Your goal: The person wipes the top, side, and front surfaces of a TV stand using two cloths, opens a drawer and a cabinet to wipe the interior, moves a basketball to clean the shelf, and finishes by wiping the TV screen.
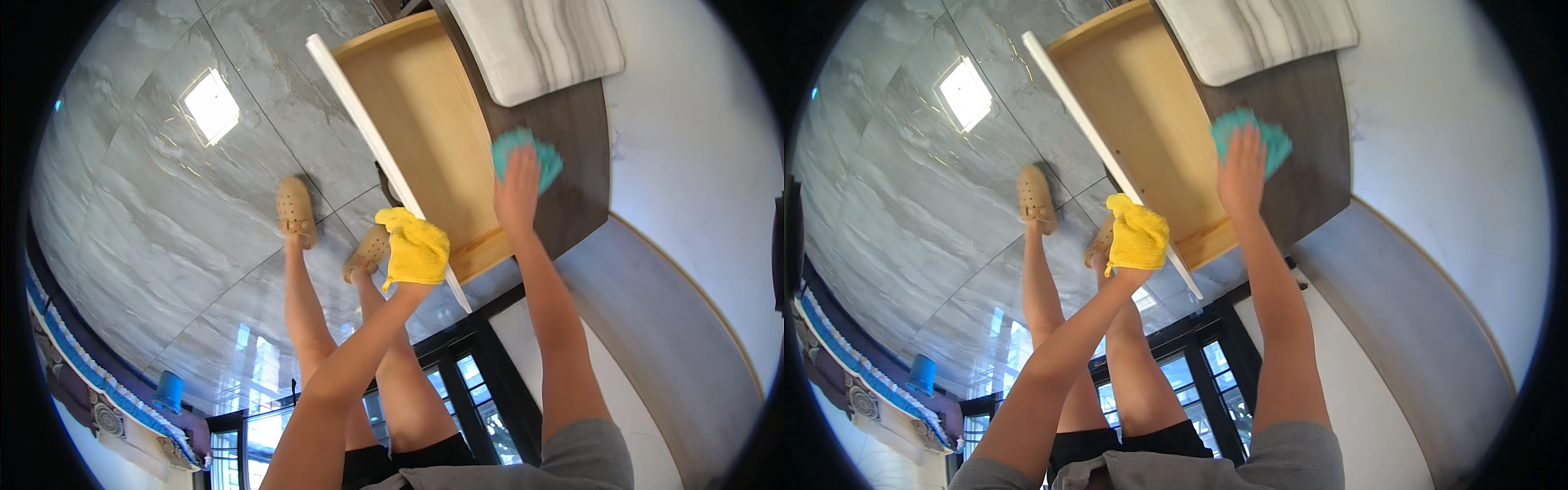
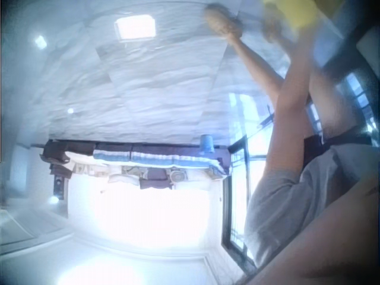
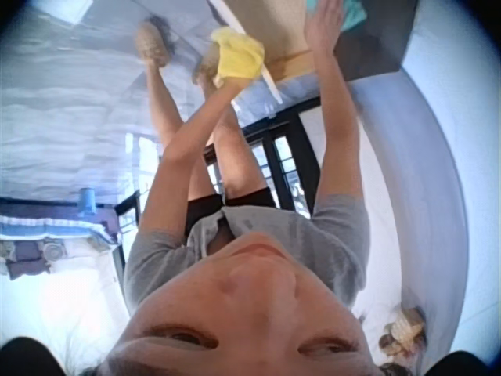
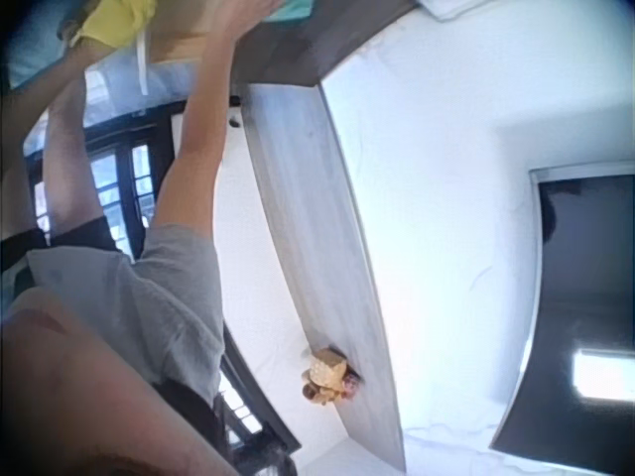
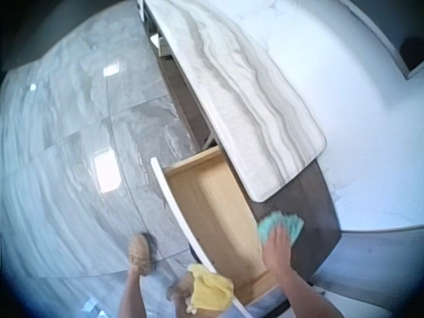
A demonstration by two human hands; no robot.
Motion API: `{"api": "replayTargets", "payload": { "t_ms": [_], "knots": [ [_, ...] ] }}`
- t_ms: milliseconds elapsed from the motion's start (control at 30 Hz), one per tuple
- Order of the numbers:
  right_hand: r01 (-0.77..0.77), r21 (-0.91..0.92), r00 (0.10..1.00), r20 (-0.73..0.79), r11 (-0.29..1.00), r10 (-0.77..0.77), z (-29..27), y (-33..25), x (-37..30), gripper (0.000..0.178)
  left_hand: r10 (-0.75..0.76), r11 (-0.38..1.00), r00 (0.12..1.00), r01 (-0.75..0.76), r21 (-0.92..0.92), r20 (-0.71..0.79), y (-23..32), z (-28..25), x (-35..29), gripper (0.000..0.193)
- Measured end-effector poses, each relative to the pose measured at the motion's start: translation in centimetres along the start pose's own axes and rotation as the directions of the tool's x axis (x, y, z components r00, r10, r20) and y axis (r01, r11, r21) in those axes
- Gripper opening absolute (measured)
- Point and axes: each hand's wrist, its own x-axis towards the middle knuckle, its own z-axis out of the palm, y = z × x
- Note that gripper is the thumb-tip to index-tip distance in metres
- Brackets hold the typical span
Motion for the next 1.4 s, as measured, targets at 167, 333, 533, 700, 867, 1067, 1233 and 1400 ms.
{"api": "replayTargets", "payload": {
  "t_ms": [167,333,533,700,867,1067,1233,1400],
  "knots": [
    [-0.289,0.208,0.862,0.481,0.935,0.159,-3.1,6.4,-15.4,0.057,0.039,0.98,0.964,-0.088,-0.177,-0.263,1.6,4.3,3.3,0.034],
    [-0.567,0.824,0.659,0.464,-0.014,0.592,-10.9,14.6,-15.6,0.039,0.33,0.805,0.944,-0.275,0.526,-0.012,7.0,1.4,9.4,0.026],
    [-0.213,0.819,0.962,0.079,0.533,0.263,-17.4,2.1,6.8,0.051,0.482,0.742,0.867,-0.328,0.584,-0.126,9.5,-4.5,15.6,0.041],
    [0.268,-0.023,0.958,-0.097,0.963,-0.269,-13.2,-7.4,20.2,0.062,0.368,0.927,0.893,-0.331,0.178,-0.257,7.7,-13.3,18.7,0.041],
    [0.221,-0.092,0.907,-0.347,0.971,-0.239,-12.6,-14.5,32.8,0.065,0.556,0.831,0.656,-0.442,0.337,-0.511,3.1,-22.6,21.7,0.027],
    [0.115,-0.022,0.912,-0.393,0.993,-0.114,-14.9,-17.2,44.1,0.064,0.244,0.885,0.96,-0.164,0.435,-0.135,10.0,-40.3,25.0,0.025],
    [0.203,0.73,0.979,-0.168,0.653,-0.117,-14.7,-21.7,38.6,0.05,0.578,0.801,0.593,-0.543,0.252,-0.561,5.8,-51.4,30.0,0.026],
    [-0.413,0.853,0.892,0.309,0.319,0.329,-9.1,-22.7,32.9,0.036,0.601,0.794,0.762,-0.534,0.292,-0.243,6.4,-53.7,42.7,0.04]
  ]
}}
